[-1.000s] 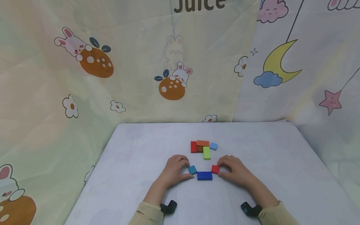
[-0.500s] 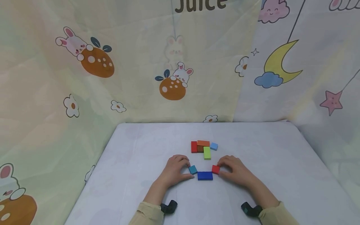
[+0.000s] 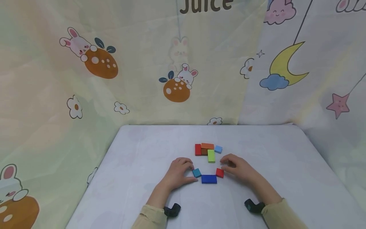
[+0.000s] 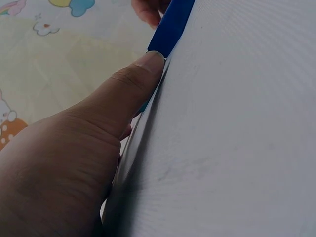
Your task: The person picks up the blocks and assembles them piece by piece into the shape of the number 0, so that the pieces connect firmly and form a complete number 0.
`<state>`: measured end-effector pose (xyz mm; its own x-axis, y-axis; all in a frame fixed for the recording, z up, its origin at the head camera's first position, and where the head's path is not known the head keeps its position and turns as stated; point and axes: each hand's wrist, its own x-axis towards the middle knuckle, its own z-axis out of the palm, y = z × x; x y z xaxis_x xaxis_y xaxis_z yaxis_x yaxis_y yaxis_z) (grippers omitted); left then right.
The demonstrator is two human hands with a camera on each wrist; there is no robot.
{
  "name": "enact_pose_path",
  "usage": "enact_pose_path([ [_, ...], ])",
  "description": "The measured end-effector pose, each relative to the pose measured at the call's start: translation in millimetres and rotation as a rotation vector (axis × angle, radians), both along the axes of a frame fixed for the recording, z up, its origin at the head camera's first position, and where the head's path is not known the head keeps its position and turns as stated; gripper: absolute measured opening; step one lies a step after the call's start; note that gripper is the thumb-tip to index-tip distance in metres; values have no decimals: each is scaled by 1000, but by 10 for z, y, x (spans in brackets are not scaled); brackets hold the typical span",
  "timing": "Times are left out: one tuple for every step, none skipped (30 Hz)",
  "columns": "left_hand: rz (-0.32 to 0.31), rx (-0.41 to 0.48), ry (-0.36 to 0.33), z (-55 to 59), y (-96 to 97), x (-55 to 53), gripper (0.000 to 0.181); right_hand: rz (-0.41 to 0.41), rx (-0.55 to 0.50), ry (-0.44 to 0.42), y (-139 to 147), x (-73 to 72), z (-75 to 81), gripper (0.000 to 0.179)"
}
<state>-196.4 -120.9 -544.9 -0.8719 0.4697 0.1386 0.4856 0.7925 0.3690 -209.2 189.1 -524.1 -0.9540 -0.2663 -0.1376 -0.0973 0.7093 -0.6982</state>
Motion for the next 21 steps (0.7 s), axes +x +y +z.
enact_pose_path([
  [1,0,1,1,3,-2,37,-2,-13,-8,-6,-43,14,31],
  [3,2,0,3,5,-3,37,-4,-19,-15,-14,-91,22,33],
  [5,3,-3,4,7,-3,37,-7,-16,-20,-23,-137,27,36],
  [8,1,-9,2,8,-3,37,-7,-13,-25,-33,-181,30,38],
  [11,1,-15,2,8,-3,37,-3,-8,-26,-41,-225,28,40],
  [12,-2,-19,-1,10,-3,37,-6,-3,-33,-52,-266,25,41],
  [13,-2,-22,-2,9,-4,37,-2,1,-35,-65,-306,24,42],
  [13,-4,-25,-2,7,-6,37,-4,6,-40,-76,-344,22,44],
  [14,-5,-24,-1,5,-9,37,-5,7,-43,-89,-375,24,45],
  [14,-7,-25,-6,5,-9,38,-2,6,-45,-99,-401,21,46],
  [13,-4,-23,-8,5,-9,38,5,6,-43,-107,-422,22,47],
  [13,-4,-22,-10,4,-11,38,9,4,-44,-119,-440,24,48],
  [13,-2,-21,-10,4,-13,38,19,5,-41,-130,-455,27,50],
  [13,0,-20,-11,2,-15,39,29,7,-38,-140,-467,29,52],
  [13,1,-20,-11,1,-18,39,39,8,-34,-152,-475,33,54],
  [12,1,-19,-14,-1,-20,39,50,13,-28,-164,-484,36,57],
  [11,2,-19,-16,-3,-22,39,58,16,-23,-177,-490,39,59],
  [11,0,-20,-18,-5,-24,40,62,23,-20,-190,-497,40,60],
  [10,-1,-19,-21,-6,-26,40,67,31,-16,-198,-502,36,62],
  [9,-2,-20,-23,-7,-26,40,66,36,-16,-206,-507,33,63],
  [9,-2,-19,-25,-8,-27,40,67,41,-14,-214,-509,30,64],
])
